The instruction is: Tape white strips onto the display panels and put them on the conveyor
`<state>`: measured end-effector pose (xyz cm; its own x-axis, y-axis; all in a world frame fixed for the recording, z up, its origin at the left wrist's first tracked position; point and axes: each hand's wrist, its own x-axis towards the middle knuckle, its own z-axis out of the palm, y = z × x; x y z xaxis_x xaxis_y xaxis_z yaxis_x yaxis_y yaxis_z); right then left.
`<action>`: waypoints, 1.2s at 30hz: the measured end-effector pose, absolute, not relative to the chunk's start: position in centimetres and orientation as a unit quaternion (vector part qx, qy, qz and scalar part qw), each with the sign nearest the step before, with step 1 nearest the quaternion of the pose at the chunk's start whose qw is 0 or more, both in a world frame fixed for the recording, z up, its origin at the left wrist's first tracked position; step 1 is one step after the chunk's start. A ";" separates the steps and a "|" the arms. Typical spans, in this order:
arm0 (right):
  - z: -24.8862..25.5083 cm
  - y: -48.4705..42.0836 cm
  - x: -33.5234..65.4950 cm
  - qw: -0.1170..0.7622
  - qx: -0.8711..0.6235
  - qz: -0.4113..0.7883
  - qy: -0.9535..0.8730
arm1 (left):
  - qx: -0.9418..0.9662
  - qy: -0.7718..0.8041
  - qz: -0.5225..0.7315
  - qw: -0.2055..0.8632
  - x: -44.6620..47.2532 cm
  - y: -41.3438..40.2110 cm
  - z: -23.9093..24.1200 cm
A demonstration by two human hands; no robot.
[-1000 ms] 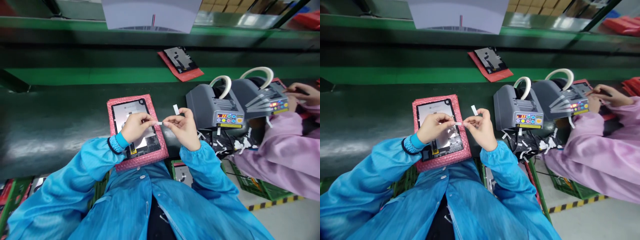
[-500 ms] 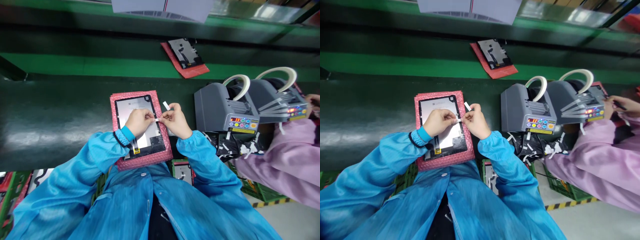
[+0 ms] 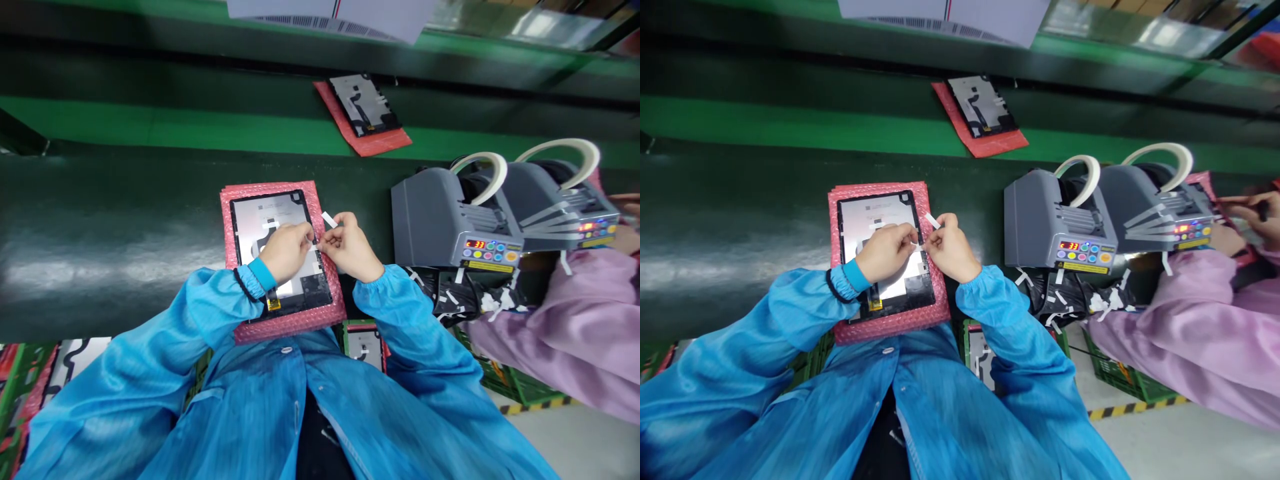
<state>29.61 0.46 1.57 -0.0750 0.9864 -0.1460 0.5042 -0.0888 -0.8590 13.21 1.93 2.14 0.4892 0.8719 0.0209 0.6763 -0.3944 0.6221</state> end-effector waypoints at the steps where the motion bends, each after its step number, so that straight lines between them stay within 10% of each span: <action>1: 1.6 0.5 29.6 0.289 -0.614 0.410 -0.610 | 0.818 0.473 0.171 0.279 13.2 1.9 2.2; 36: 3.5 1.9 31.6 0.271 -0.533 0.423 -0.681 | 0.787 0.470 0.230 0.327 11.3 4.4 3.6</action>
<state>31.63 1.90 3.51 -0.2847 0.9551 -0.0820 0.4959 0.0735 -0.8653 11.34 4.41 3.56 0.4533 0.8897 0.0545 0.5889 -0.3448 0.7310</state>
